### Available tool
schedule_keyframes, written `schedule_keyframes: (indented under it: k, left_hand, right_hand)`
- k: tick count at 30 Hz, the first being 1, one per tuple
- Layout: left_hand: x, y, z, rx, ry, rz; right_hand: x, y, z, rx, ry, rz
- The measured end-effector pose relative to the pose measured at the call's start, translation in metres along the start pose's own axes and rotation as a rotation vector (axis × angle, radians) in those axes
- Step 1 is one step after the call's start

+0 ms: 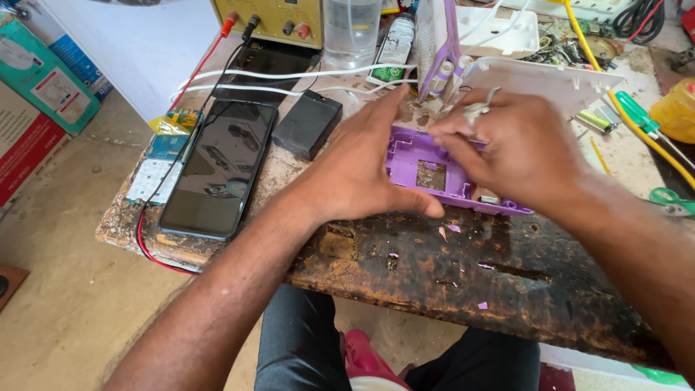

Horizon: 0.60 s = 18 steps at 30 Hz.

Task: The person assembles a purple plastic device by inserting a battery, connecting wires, and closing the casing. They use pliers to trim plastic and a screwdriver to adjust internal components before snapping the cover shut.

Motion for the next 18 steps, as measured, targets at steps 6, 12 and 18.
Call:
schedule_keyframes:
  k: [6, 12, 18]
  left_hand:
    - [-0.003, -0.003, -0.008, -0.11, 0.043, 0.021]
    - [-0.001, -0.001, -0.01, -0.09, 0.017, 0.048]
    - [0.0, -0.005, -0.015, -0.091, 0.053, 0.013]
  right_hand:
    - [0.003, 0.001, -0.021, 0.136, 0.2, 0.154]
    - [0.004, 0.002, -0.021, 0.19, 0.201, 0.17]
    - [0.007, 0.002, -0.019, 0.2, 0.2, 0.138]
Point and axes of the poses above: each hand's wrist, its own x-axis towards the middle knuckle, its own y-axis out of the back of the hand, z = x × y, the point moved 10 cm from there along x, towards the middle knuckle, and after that the axes turned 2 degrees about z, right-handed, at the moved point
